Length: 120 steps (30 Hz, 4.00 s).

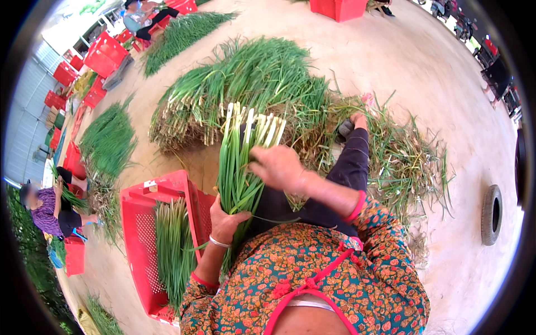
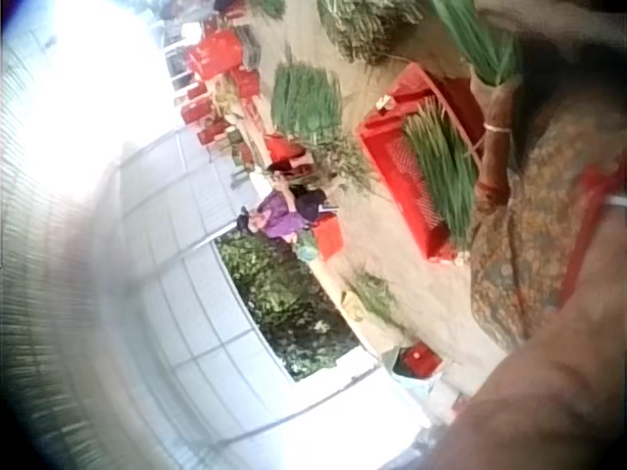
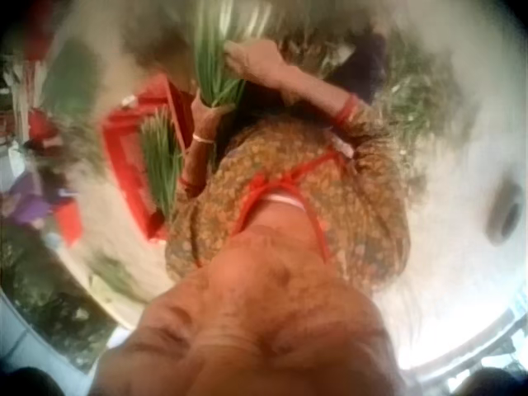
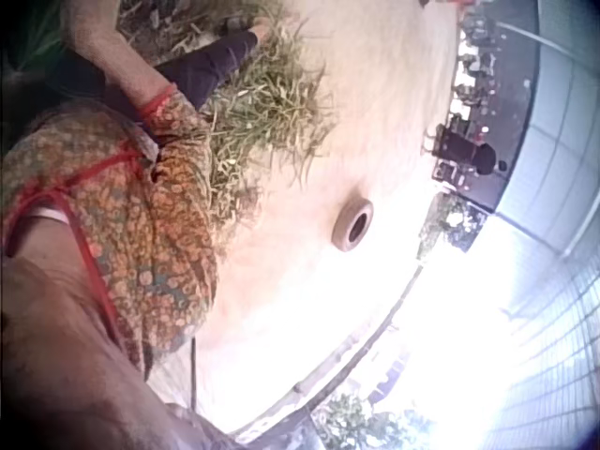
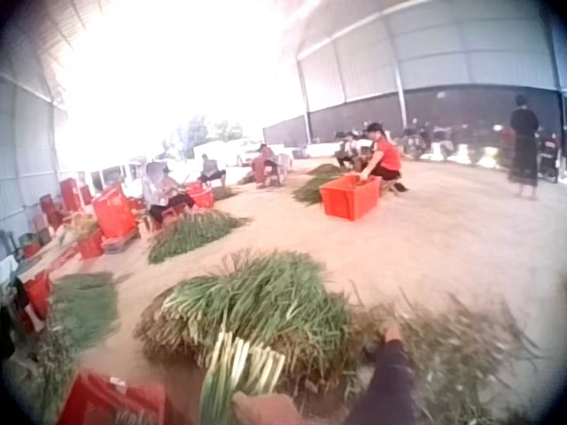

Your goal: The person holds a bunch of green onions, removes dry or yellowed leaves by hand, and places the cleaned bunch into a red plastic crate.

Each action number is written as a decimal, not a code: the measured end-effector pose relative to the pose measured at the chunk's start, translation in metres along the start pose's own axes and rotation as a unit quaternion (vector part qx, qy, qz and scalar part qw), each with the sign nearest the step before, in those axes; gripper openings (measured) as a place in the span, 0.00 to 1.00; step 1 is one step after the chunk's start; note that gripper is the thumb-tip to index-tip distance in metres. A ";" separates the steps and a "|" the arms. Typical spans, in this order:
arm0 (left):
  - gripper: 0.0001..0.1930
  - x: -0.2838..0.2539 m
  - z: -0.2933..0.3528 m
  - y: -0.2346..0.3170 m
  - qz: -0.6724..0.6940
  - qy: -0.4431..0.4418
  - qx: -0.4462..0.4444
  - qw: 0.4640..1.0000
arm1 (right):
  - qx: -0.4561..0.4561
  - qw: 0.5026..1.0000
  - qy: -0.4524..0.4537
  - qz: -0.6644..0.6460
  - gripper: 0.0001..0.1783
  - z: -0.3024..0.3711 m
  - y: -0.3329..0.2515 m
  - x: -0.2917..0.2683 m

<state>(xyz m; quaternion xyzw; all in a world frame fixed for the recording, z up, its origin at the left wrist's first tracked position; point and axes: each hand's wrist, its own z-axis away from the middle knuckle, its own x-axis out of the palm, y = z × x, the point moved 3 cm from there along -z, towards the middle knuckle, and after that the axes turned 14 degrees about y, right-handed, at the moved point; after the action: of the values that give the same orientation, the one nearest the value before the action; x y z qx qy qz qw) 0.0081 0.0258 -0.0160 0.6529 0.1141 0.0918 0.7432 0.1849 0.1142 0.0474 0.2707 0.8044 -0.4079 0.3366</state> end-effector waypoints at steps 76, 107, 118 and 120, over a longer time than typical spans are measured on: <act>0.24 -0.028 0.007 0.000 -0.058 -0.166 -0.067 0.982 | 0.147 0.982 0.115 -0.018 0.18 0.027 0.077 -0.080; 0.23 -0.038 -0.004 -0.012 -0.007 -0.047 -0.088 0.995 | 0.152 0.985 0.078 0.006 0.31 0.039 0.081 -0.078; 0.26 -0.040 -0.011 -0.025 0.043 -0.080 -0.099 0.991 | -0.144 0.975 0.171 0.003 0.06 0.020 -0.018 0.006; 0.24 -0.037 -0.008 -0.023 0.056 -0.054 -0.115 0.990 | -0.178 0.967 0.181 -0.007 0.06 0.026 -0.020 0.003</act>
<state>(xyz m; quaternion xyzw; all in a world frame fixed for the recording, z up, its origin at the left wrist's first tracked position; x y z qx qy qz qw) -0.0298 0.0196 -0.0381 0.5721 0.0256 0.1107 0.8123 0.1769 0.0825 0.0434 0.2704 0.9134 -0.2050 0.2249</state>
